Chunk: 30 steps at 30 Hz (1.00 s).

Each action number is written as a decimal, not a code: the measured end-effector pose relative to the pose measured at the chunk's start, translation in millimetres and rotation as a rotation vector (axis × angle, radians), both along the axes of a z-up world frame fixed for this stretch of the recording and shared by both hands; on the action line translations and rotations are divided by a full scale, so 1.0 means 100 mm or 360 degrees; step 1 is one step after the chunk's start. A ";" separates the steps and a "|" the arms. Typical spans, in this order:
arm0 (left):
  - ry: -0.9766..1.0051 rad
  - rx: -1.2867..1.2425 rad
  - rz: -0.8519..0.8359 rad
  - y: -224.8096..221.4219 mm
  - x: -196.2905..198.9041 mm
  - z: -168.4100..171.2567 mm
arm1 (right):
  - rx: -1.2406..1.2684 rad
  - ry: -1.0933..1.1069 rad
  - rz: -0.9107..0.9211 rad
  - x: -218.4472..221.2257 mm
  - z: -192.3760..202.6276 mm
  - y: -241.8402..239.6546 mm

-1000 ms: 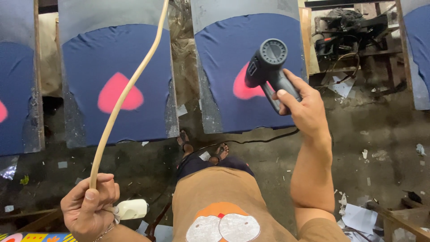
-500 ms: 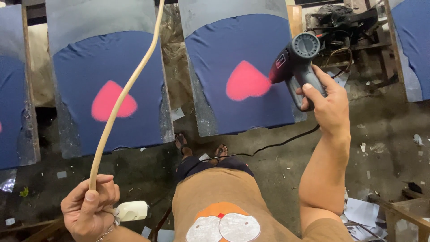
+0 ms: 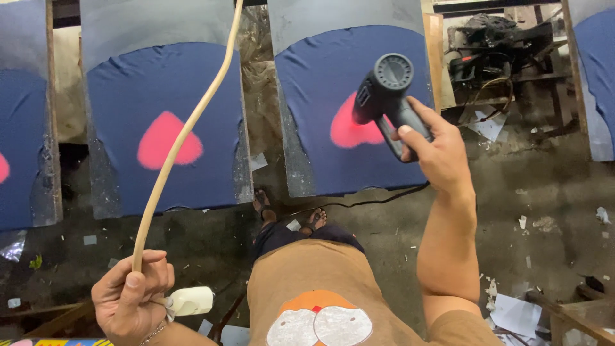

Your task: The person uses a heat gun to dry the pink heart designs printed on several blue and white garments that are laid out on printing stations.

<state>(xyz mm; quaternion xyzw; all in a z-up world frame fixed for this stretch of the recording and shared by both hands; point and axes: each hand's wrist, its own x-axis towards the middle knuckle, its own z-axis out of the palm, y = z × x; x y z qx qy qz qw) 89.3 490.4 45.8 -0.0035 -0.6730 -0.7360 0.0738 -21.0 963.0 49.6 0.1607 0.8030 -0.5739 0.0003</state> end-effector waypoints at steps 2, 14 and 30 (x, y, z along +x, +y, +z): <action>-0.0020 -0.0033 0.0038 0.00 0.02 0.00 | -0.0159 0.0007 0.0050 -0.05 0.01 -0.11; -0.0029 -0.0006 0.0077 0.04 0.07 -0.01 | -0.0127 0.0024 0.0127 -0.23 0.05 -0.16; -0.0020 0.0058 -0.0093 0.10 -0.12 -0.04 | 0.0058 0.0083 -0.0113 0.00 0.15 0.28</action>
